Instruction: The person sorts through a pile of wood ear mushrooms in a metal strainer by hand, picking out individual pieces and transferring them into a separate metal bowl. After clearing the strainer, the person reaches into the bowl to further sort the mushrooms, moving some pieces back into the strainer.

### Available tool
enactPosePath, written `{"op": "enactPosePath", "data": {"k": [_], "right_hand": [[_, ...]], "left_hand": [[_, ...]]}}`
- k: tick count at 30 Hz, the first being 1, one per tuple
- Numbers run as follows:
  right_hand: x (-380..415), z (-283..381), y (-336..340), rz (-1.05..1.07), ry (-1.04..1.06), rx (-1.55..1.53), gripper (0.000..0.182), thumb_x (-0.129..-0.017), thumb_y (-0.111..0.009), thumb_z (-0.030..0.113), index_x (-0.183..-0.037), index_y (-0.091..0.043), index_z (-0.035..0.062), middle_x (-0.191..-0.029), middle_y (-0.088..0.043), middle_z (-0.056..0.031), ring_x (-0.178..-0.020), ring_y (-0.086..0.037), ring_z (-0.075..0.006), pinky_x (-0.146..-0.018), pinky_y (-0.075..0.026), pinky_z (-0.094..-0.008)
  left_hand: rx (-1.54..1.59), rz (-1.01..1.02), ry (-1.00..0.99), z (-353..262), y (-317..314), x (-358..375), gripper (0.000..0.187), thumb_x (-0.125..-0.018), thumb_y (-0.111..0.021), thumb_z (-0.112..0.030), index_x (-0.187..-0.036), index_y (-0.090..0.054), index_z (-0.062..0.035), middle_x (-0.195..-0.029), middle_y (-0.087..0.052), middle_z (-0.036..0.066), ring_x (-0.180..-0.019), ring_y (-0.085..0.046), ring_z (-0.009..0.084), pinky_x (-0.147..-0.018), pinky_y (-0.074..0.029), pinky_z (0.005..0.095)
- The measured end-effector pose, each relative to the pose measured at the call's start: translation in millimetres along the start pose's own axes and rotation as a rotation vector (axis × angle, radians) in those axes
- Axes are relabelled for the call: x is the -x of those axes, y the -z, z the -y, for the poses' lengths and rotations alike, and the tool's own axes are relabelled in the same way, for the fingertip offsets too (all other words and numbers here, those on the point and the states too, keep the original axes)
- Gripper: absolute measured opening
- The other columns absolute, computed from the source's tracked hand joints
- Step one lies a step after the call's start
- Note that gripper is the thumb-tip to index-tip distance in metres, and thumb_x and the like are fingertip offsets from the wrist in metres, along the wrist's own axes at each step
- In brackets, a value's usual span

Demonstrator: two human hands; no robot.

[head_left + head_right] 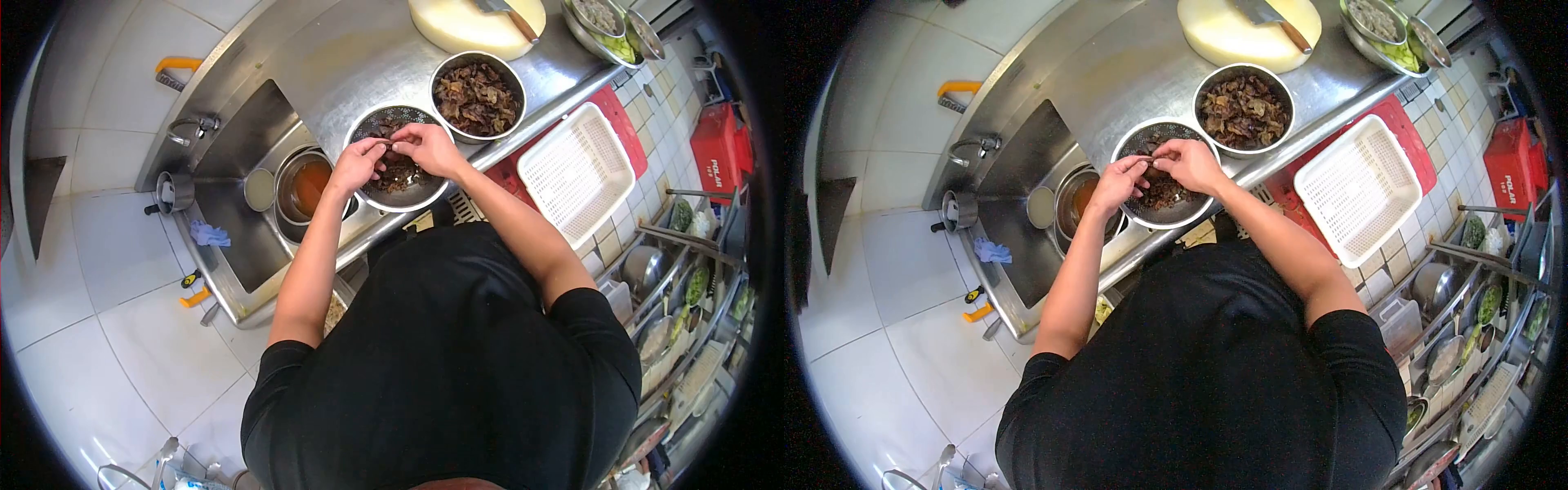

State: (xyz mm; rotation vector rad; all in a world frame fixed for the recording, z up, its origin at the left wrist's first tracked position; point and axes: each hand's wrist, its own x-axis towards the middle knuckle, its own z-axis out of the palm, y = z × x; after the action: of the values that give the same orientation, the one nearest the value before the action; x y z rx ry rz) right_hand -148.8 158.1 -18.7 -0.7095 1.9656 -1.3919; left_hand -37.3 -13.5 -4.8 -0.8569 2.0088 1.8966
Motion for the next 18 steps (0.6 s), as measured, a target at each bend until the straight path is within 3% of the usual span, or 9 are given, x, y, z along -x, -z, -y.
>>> {"op": "enactPosePath", "data": {"k": [3,4,7,10,13,14,18], "right_hand": [[-2.1,-4.7,1.7,0.015,-0.054,-0.225,0.026,-0.087,-0.076,0.012,-0.111,-0.073,0.0016,-0.092,-0.075,-0.0088,-0.078,-0.067,-0.0135,-0.075,-0.054,-0.0281],[-0.3,-1.8,2.7,-0.008,-0.03,-0.265,0.019,-0.089,-0.074,0.01,-0.104,-0.072,-0.0018,-0.089,-0.074,-0.0077,-0.077,-0.066,-0.0111,-0.073,-0.054,-0.0269],[5.8,6.6,8.0,-0.07,0.011,-0.286,0.013,-0.089,-0.075,0.01,-0.098,-0.071,0.0012,-0.087,-0.073,-0.0055,-0.078,-0.066,-0.0101,-0.072,-0.053,-0.0262],[13.2,20.8,15.2,-0.141,0.047,-0.141,0.009,-0.087,-0.075,0.009,-0.092,-0.071,0.0038,-0.086,-0.07,-0.0058,-0.081,-0.067,-0.0157,-0.074,-0.053,-0.0315],[25.3,42.0,23.7,-0.419,0.577,0.549,0.011,-0.083,-0.076,0.01,-0.092,-0.072,0.0054,-0.087,-0.069,-0.01,-0.085,-0.066,-0.0258,-0.079,-0.053,-0.0398],[31.6,53.1,25.0,-0.417,0.577,0.58,0.015,-0.081,-0.075,0.014,-0.092,-0.073,0.004,-0.088,-0.067,-0.0142,-0.09,-0.064,-0.0352,-0.083,-0.052,-0.046],[32.5,54.4,21.0,-0.281,0.377,0.474,0.022,-0.084,-0.071,0.019,-0.096,-0.074,0.0011,-0.088,-0.069,-0.0175,-0.09,-0.066,-0.0386,-0.083,-0.053,-0.0466]], "left_hand": [[0.066,-0.007,-0.129,-11.9,-4.8,12.3,0.028,-0.102,-0.063,-0.021,-0.123,-0.068,-0.0036,-0.1,-0.071,0.004,-0.077,-0.066,0.0112,-0.065,-0.055,0.0264],[0.084,-0.015,-0.186,-16.2,-8.4,17.0,0.026,-0.101,-0.064,-0.019,-0.121,-0.068,-0.0023,-0.099,-0.072,0.005,-0.076,-0.066,0.0109,-0.064,-0.055,0.0265],[0.102,-0.04,-0.236,-10.1,-9.2,9.3,0.025,-0.1,-0.065,-0.014,-0.12,-0.068,0.0013,-0.097,-0.073,0.007,-0.072,-0.067,0.0112,-0.065,-0.056,0.026],[0.278,-0.03,-0.201,-16.2,-12.4,11.8,0.023,-0.1,-0.065,-0.012,-0.119,-0.068,0.0013,-0.094,-0.074,0.007,-0.075,-0.07,0.0137,-0.068,-0.056,0.0257],[0.317,-0.109,-0.194,-24.2,-22.3,16.2,0.022,-0.101,-0.064,-0.012,-0.117,-0.069,0.0017,-0.096,-0.075,0.008,-0.079,-0.072,0.0141,-0.07,-0.057,0.0257],[0.307,-0.151,-0.192,-25.8,-26.7,17.3,0.021,-0.101,-0.064,-0.012,-0.116,-0.069,0.002,-0.096,-0.075,0.008,-0.08,-0.072,0.0139,-0.07,-0.057,0.0256],[0.091,-0.295,-0.384,-31.2,-44.3,26.1,0.02,-0.102,-0.063,-0.012,-0.112,-0.071,0.0025,-0.094,-0.075,0.007,-0.08,-0.07,0.0106,-0.071,-0.058,0.0254]]}}
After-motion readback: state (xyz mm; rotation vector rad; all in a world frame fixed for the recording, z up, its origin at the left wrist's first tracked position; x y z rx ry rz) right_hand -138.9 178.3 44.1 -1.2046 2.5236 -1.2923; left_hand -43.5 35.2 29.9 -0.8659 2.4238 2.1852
